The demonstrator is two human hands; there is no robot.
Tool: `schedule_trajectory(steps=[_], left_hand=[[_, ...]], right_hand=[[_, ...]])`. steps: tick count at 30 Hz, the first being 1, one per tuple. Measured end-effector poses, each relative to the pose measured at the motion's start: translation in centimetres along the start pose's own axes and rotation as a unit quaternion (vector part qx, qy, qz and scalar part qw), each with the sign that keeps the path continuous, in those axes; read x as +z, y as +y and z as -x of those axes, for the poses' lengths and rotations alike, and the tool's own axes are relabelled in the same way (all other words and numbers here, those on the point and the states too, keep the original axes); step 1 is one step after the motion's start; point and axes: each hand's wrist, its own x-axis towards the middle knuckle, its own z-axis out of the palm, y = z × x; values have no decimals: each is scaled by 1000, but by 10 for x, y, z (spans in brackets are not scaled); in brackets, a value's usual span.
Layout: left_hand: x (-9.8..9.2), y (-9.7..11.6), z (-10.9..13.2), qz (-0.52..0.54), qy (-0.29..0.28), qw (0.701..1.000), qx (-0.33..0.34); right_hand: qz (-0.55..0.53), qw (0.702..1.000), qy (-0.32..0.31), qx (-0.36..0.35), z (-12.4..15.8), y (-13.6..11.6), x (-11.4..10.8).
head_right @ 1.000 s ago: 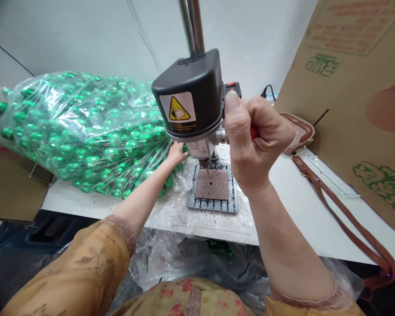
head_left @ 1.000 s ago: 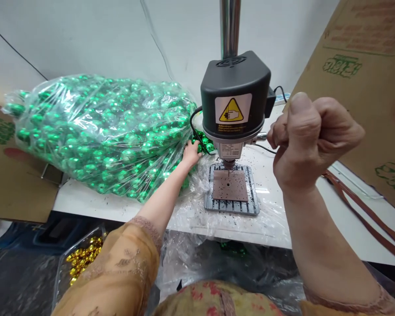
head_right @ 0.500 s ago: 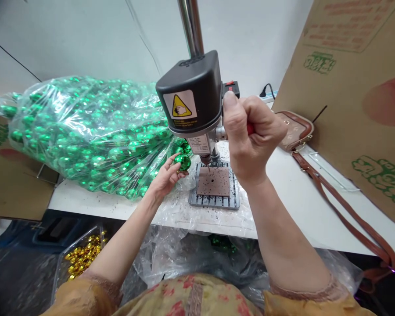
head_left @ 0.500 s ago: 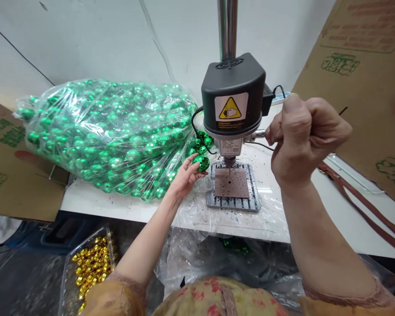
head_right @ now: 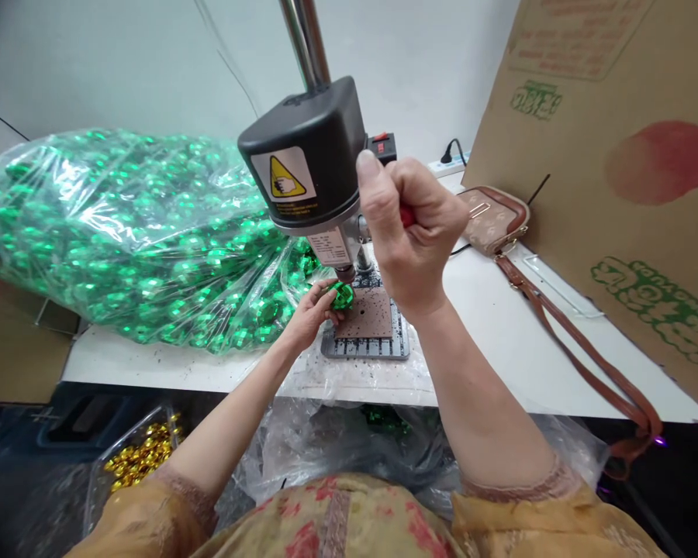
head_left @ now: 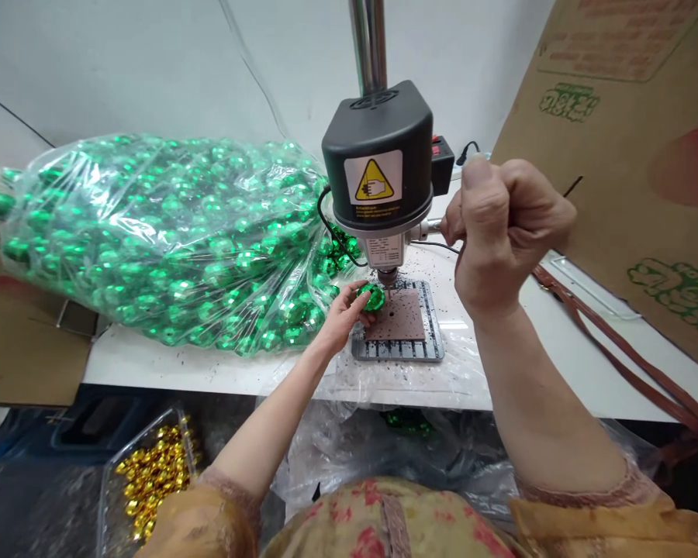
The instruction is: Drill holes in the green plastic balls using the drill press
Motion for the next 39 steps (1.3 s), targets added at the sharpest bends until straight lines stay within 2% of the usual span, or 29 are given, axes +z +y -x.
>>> schedule_trajectory(steps=[7, 12, 19, 24, 30, 36, 39], left_hand=[[9, -3, 1, -43, -18, 998, 36], [14, -4, 0, -55, -35, 997, 37], [17, -8, -2, -85, -23, 993, 75], [18, -14, 2, -182, -26, 978, 101], [18, -15, 9, -281, -4, 943, 178], [17, -20, 9, -297, 4, 935, 194], [17, -22, 9, -282, 3, 939, 195]], right_hand=[[-2, 1000, -18, -10, 1, -2, -2], [24, 1000, -16, 5, 1, -4, -2], [-54, 998, -6, -11, 2, -3, -1], [-27, 1000, -7, -3, 2, -5, -1], [-2, 1000, -13, 22, 2, -4, -2], [-55, 998, -16, -11, 6, 0, -4], [-44, 999, -15, -23, 13, 3, -6]])
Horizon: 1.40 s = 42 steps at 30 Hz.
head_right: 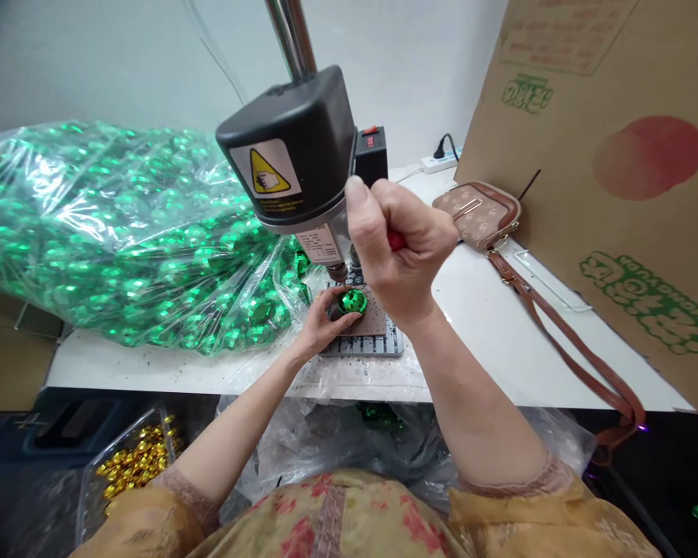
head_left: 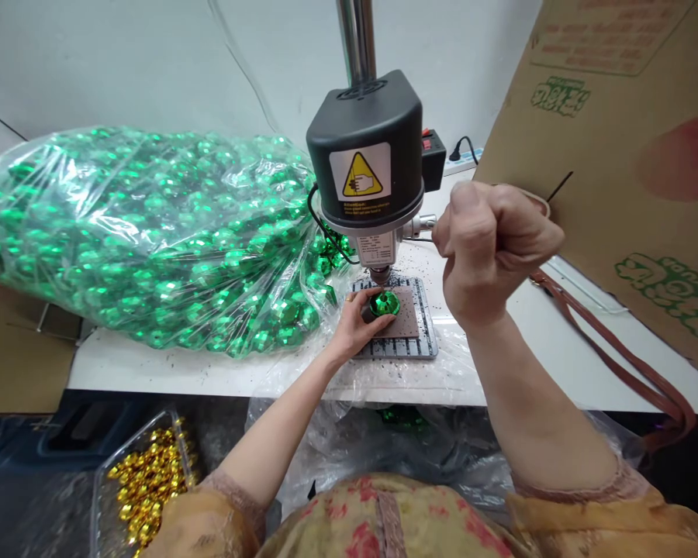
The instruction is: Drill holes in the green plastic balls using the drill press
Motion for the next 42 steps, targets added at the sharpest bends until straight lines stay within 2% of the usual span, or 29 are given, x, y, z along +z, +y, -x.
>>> schedule_trajectory(steps=[11, 19, 24, 33, 42], left_hand=[[2, -1, 2, 65, -11, 998, -15], [2, -1, 1, 56, -10, 998, -10], [2, -2, 1, 47, -4, 999, -10], [1, -1, 1, 41, -5, 999, -7], [2, 2, 1, 75, 4, 997, -14]], right_hand=[[-8, 999, 24, -32, 15, 7, -2], [10, 999, 34, -19, 20, 10, -2], [-26, 995, 44, -82, 21, 15, -1], [-30, 991, 35, -123, 30, 22, -6], [-35, 993, 6, -114, 33, 21, -11]])
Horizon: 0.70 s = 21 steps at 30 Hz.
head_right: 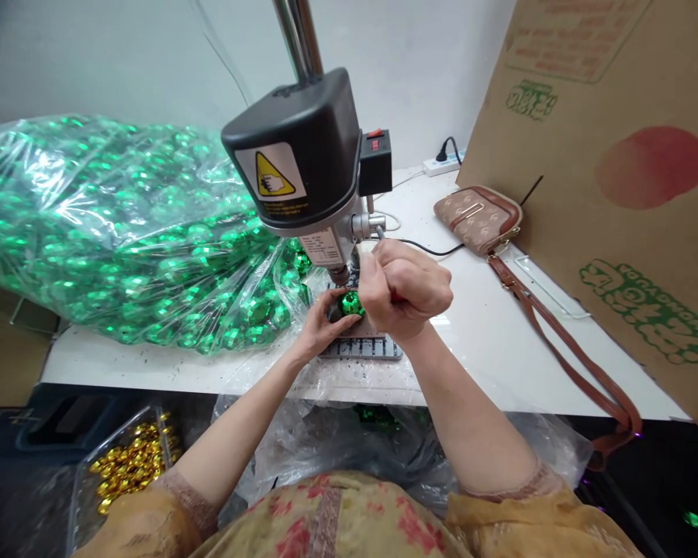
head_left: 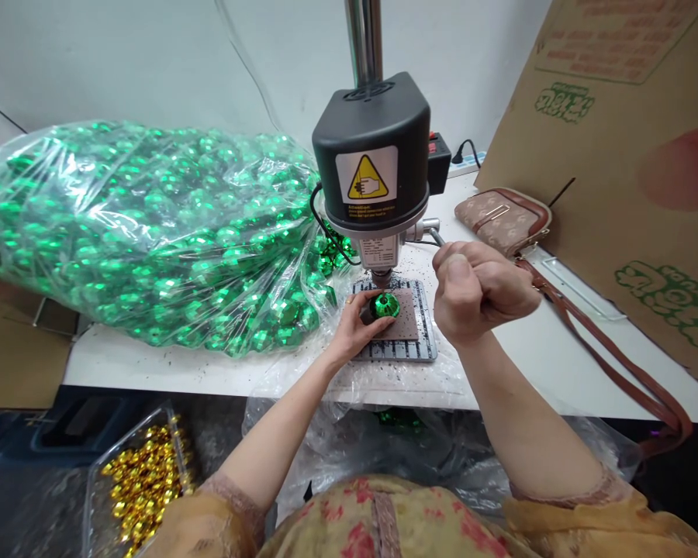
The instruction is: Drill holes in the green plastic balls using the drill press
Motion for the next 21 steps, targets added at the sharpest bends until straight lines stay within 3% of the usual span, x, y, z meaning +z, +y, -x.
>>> schedule_trajectory(steps=[11, 18, 21], left_hand=[[0, 0, -1, 4, 7, 1000, 1], [6, -3, -1, 49, 1, 998, -36], [9, 3, 2, 79, 28, 996, -38]], right_hand=[[-10, 1000, -2, -14, 8, -1, -4], [32, 986, 25, 160, -48, -11, 20], [45, 982, 19, 185, -64, -6, 27]])
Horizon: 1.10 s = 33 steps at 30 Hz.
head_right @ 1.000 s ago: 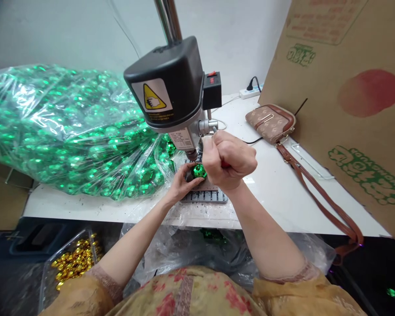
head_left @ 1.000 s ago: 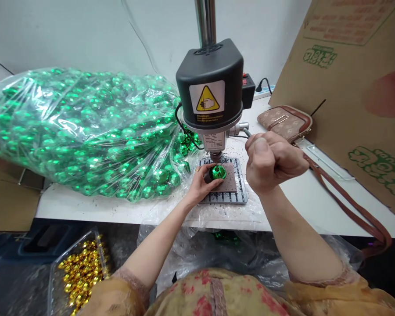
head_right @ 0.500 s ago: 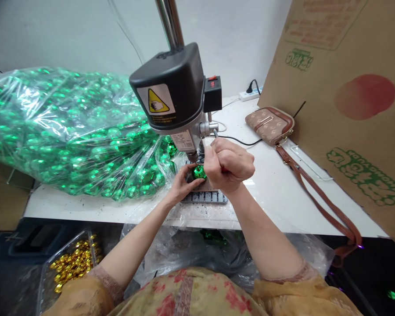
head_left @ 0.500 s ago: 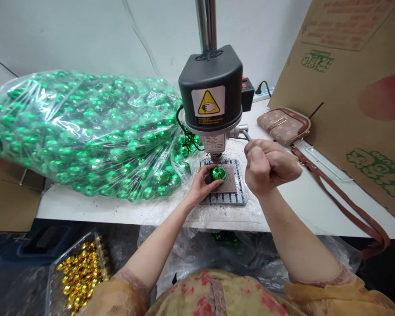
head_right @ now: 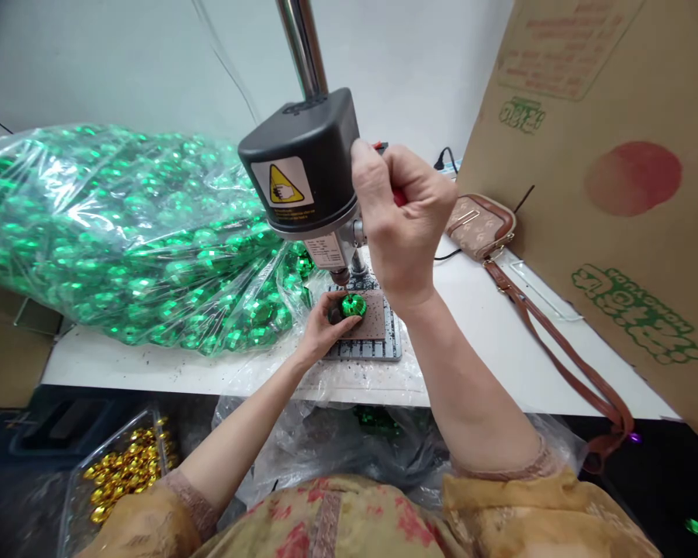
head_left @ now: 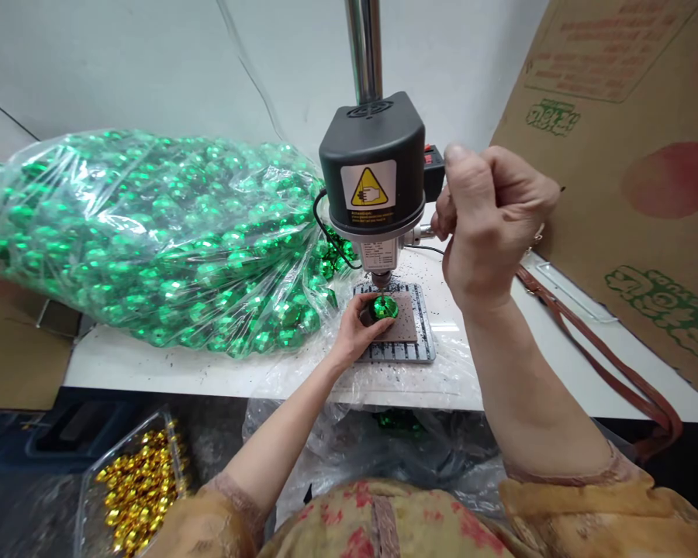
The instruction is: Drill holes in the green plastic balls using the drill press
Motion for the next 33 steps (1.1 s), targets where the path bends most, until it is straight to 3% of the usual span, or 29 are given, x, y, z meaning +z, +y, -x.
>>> schedule_trajectory(steps=[7, 10, 16, 25, 33], left_hand=[[-4, 10, 16, -29, 50, 998, 28], [-10, 11, 29, -16, 46, 998, 33], [-12, 22, 60, 166, 54, 982, -67], [-10, 31, 84, 250, 45, 955, -154], [0, 39, 95, 317, 31, 930, -183]], right_hand=[[1, 1000, 17, -8, -1, 7, 1], [-3, 1000, 14, -3, -1, 5, 1], [2, 1000, 13, 5, -3, 7, 0], [20, 1000, -5, 13, -1, 10, -4], [36, 999, -10, 7, -1, 13, -5]])
